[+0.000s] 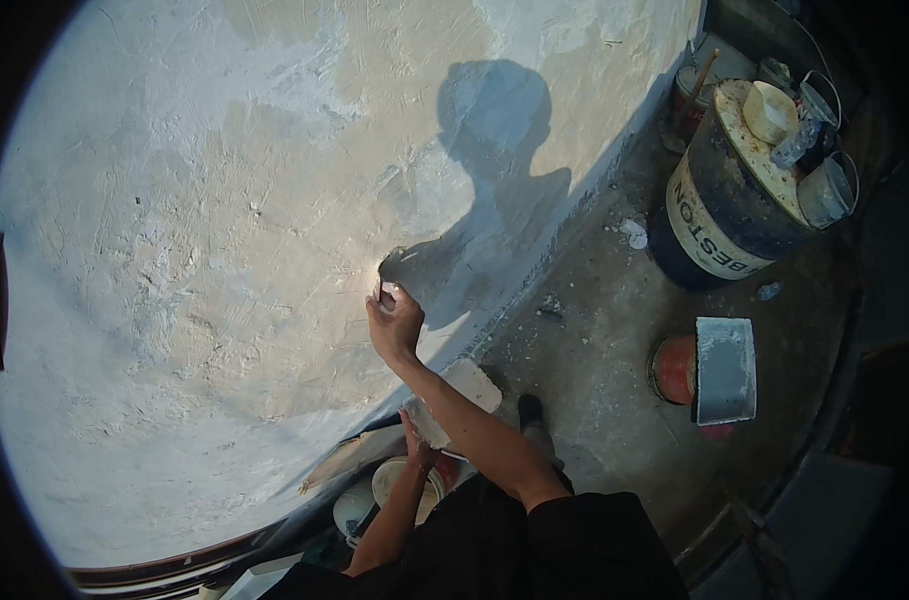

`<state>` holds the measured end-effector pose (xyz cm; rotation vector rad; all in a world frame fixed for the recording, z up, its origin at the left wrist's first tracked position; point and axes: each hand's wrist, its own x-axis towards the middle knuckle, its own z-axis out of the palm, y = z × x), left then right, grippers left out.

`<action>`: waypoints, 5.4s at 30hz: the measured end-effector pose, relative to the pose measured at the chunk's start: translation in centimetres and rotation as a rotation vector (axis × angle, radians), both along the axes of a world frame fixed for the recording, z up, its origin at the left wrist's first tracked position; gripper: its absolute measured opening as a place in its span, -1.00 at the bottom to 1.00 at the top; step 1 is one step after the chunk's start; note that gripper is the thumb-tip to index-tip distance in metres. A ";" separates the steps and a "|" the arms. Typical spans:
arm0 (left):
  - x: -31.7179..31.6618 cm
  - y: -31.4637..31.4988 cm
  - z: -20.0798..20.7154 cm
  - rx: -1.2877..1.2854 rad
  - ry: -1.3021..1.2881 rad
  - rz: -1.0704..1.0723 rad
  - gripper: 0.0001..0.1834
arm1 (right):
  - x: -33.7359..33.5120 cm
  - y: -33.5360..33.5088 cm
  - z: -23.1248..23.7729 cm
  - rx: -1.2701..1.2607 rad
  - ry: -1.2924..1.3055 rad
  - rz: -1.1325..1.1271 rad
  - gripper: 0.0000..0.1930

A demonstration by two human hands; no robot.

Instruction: The person applies filler or plaster to a wall surface using a putty knife, smoothing it over holes and imperfections.

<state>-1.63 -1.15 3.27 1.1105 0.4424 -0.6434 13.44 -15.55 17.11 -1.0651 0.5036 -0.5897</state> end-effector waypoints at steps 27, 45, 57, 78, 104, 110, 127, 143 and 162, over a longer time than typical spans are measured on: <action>-0.6 3.3 -2.6 0.242 -0.426 -0.364 -0.31 | -2.9 2.9 5.1 0.066 -0.079 0.119 -0.88; 1.9 -6.2 0.9 -0.294 -0.004 -0.019 -0.31 | -18.0 -18.0 4.2 -1.213 0.178 0.779 -0.72; 0.7 -9.9 3.8 -0.244 -0.128 -0.074 -0.40 | -15.7 -15.2 3.8 -1.658 0.203 1.175 -0.69; -0.2 -11.2 4.1 -0.167 -0.529 0.034 -0.40 | -16.0 -18.8 6.9 -1.520 0.653 0.853 -0.83; 1.8 -14.3 4.7 -0.202 -0.638 0.065 -0.43 | -16.3 -19.6 0.0 -0.667 0.449 0.920 -0.78; 2.3 -14.0 4.7 -0.113 -0.660 0.018 -0.41 | -16.4 -18.9 -0.7 -0.405 0.375 0.917 -0.76; 2.7 -13.3 2.2 -0.302 -0.402 0.080 -0.42 | -14.9 -17.2 -1.6 -0.040 0.311 0.761 -0.73; 4.2 -11.9 1.3 -0.226 -0.343 0.039 -0.42 | -15.4 -17.1 -2.6 0.172 0.265 0.679 -0.67; 2.5 -1.3 -2.4 0.007 -0.162 0.063 -0.26 | 3.0 -13.2 -14.4 -0.323 0.472 -0.213 -0.83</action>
